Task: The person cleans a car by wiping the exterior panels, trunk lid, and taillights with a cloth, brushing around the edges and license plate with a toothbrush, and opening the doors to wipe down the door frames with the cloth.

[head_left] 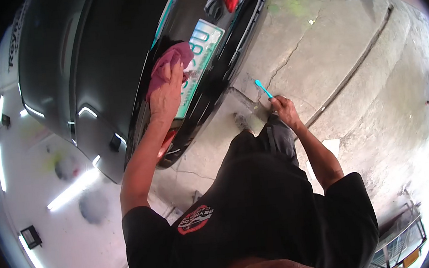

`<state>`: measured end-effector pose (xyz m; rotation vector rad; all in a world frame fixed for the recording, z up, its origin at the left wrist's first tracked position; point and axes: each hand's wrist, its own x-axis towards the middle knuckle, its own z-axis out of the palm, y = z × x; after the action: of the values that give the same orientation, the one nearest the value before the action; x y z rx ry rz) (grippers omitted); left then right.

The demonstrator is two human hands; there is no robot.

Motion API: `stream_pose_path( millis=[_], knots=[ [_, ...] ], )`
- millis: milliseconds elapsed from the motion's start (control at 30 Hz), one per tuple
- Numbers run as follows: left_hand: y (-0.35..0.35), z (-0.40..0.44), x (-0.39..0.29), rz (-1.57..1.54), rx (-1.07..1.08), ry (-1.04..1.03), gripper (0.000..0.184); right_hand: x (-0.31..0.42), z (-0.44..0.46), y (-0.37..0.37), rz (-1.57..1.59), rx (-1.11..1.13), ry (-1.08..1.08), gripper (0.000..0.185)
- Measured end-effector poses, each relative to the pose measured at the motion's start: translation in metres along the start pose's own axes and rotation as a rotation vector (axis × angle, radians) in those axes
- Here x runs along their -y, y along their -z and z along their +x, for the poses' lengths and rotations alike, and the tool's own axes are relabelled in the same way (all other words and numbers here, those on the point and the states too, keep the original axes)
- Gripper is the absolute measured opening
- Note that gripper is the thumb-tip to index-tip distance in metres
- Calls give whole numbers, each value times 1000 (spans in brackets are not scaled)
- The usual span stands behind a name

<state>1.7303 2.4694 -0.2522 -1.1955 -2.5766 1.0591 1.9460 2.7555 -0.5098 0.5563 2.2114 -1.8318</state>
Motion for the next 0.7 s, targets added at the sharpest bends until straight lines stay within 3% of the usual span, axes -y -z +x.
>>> stream_pose_path(
  millis=[167, 300, 367, 400, 467, 500, 567, 700],
  knots=[
    [7, 84, -14, 121, -38, -51, 57, -35, -15, 30, 75, -136, -114, 40],
    [-9, 154, -15, -85, -207, -8, 45, -24, -9, 54, 46, -230, -103, 39],
    [4, 158, -23, -190, 39, 27, 32, -22, -4, 61, 29, -267, -91, 36],
    [10, 155, -31, -163, 295, 59, 29, -21, -2, 63, 16, -279, -97, 34],
    [2, 135, -40, -151, 510, 34, 22, -4, 1, 68, 28, -286, -132, 28],
    [-24, 116, -44, -168, 468, -29, 19, 0, 6, 63, 44, -296, -107, 27],
    [-26, 82, -49, -169, 134, -251, 20, 5, 25, 50, 76, -314, -58, 26],
    [-36, 29, -93, -349, -88, -201, 18, 48, 84, 23, 131, -301, 75, 27]
  ],
)
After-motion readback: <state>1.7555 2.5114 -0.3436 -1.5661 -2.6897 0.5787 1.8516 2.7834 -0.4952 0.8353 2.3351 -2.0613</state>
